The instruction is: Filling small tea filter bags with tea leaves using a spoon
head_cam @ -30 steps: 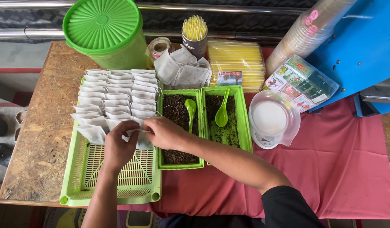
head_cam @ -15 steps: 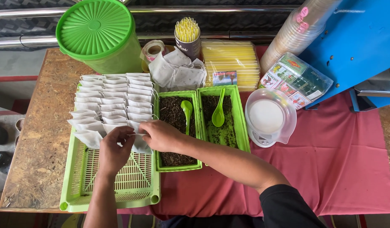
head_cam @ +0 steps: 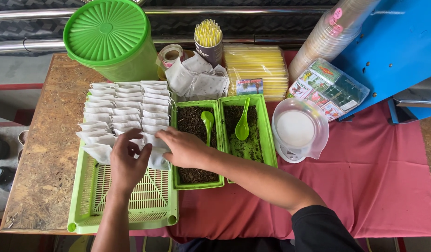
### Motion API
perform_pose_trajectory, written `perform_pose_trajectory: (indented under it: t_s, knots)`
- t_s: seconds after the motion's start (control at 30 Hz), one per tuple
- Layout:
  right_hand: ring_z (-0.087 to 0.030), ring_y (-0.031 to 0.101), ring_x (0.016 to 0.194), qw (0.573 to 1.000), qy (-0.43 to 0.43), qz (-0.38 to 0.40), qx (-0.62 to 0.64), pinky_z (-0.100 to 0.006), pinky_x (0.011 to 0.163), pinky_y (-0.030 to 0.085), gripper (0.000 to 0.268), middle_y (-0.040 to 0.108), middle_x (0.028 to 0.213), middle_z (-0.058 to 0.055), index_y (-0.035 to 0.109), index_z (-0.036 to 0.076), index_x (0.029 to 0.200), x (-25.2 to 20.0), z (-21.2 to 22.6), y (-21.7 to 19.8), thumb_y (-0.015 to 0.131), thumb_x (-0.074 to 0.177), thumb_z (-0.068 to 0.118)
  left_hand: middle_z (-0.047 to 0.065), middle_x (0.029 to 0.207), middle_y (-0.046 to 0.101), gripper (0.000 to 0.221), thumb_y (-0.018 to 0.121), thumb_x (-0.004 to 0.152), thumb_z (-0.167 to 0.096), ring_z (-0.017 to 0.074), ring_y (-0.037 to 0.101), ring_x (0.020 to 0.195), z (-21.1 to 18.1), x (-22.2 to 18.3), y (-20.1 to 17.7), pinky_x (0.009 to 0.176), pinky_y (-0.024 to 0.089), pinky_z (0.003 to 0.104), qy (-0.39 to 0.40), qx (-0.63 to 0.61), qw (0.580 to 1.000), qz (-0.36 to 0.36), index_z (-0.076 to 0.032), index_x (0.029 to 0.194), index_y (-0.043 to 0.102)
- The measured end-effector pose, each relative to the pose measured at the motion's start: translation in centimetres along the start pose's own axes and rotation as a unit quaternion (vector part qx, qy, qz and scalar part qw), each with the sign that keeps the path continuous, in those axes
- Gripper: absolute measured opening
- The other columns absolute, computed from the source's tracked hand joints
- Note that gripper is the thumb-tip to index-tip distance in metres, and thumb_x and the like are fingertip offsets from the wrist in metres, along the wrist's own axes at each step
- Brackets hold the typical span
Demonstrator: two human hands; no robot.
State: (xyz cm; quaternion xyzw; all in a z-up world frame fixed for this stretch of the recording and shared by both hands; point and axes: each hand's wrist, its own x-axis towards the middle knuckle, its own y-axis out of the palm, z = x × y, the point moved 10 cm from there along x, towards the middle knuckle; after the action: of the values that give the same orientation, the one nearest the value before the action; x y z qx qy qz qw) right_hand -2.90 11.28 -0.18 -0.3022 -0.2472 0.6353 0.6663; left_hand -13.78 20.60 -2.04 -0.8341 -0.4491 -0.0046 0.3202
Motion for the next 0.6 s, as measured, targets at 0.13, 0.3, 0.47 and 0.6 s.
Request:
perform_pose_trajectory:
  t_s: [0.13,0.3,0.47,0.6]
  knots:
    - [-0.033,0.072,0.093,1.000,0.017,0.019,-0.015,-0.042,0.079,0.063,0.046,0.064,0.114,-0.029,0.054,-0.005,0.136,-1.5,0.4,-1.6,0.065,0.093,0.004,0.007,0.089,0.074,0.014,0.075,0.084,0.000,0.0215,0.066,0.068,-2.5,0.7,3.1,0.057,0.048,0.030,0.048,-0.018,0.997,0.051,-0.011,0.093,0.078]
    - [-0.039,0.072,0.091,0.998,0.048,-0.008,-0.034,-0.045,0.076,0.064,0.046,0.063,0.113,-0.032,0.051,-0.011,0.136,-2.6,-2.0,-4.5,0.057,0.090,-0.012,0.008,0.093,0.073,0.019,0.079,0.078,-0.006,0.0306,0.070,0.083,-6.9,2.0,7.6,0.068,0.058,0.038,0.147,-0.029,0.984,0.098,-0.012,0.095,0.077]
    - [-0.033,0.069,0.103,0.992,0.102,-0.048,-0.052,-0.042,0.087,0.061,0.050,0.063,0.121,-0.024,0.053,-0.005,0.140,-3.5,-7.1,-7.7,0.056,0.090,-0.010,0.011,0.102,0.070,0.030,0.080,0.078,-0.016,0.0336,0.067,0.103,-8.8,4.2,12.7,0.089,0.053,0.043,0.205,0.039,0.968,0.141,-0.009,0.106,0.073]
    - [-0.039,0.070,0.104,0.980,0.092,-0.159,-0.082,-0.050,0.089,0.058,0.025,0.066,0.109,-0.019,0.069,-0.001,0.118,-2.3,-12.8,-11.0,0.063,0.094,0.003,0.019,0.117,0.063,0.045,0.081,0.075,-0.016,0.0419,0.062,0.115,-8.9,6.8,15.6,0.098,0.049,0.050,0.186,0.082,0.968,0.147,-0.004,0.117,0.068]
